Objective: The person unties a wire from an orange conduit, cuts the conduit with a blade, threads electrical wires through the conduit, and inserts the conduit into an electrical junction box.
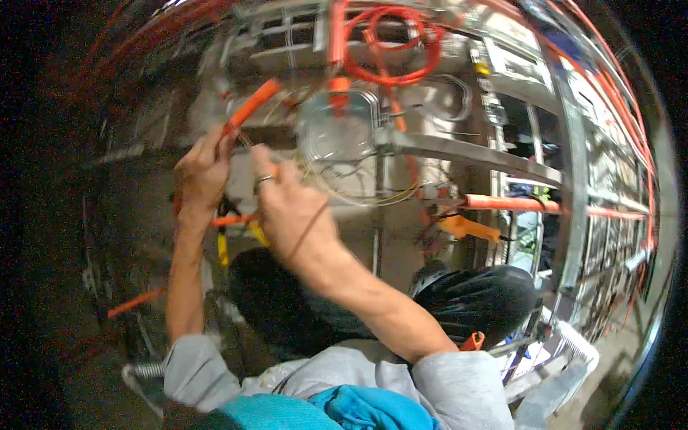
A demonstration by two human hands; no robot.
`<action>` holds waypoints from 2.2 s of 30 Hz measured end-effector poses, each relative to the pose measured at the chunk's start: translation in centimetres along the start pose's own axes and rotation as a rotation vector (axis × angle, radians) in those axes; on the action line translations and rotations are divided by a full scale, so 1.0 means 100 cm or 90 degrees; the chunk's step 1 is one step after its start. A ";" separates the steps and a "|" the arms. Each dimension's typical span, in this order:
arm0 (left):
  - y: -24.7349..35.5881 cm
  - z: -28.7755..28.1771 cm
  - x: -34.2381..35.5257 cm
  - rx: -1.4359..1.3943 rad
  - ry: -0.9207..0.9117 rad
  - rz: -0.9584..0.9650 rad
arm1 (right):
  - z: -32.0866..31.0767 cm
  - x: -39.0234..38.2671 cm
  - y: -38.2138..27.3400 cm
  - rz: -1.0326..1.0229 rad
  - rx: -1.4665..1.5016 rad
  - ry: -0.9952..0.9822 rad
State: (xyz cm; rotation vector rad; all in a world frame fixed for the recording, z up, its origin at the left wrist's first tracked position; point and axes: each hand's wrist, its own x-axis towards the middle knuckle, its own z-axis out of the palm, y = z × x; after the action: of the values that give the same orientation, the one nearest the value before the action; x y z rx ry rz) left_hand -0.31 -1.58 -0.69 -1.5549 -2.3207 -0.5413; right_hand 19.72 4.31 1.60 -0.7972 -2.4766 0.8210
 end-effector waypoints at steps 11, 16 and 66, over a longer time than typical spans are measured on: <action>0.006 -0.004 0.000 0.003 0.015 0.014 | 0.017 0.027 -0.002 0.005 0.022 0.014; 0.003 -0.003 -0.001 0.005 -0.021 0.000 | 0.022 0.030 -0.004 0.004 0.024 0.007; -0.006 0.005 -0.001 0.003 0.020 0.033 | 0.014 0.036 -0.002 -0.020 0.026 0.020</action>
State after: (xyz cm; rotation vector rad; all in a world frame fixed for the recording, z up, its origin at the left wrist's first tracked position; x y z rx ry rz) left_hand -0.88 -1.65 -1.29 -1.5882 -2.2501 -0.5442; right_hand 16.21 5.84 1.35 -0.7501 -2.4316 0.8384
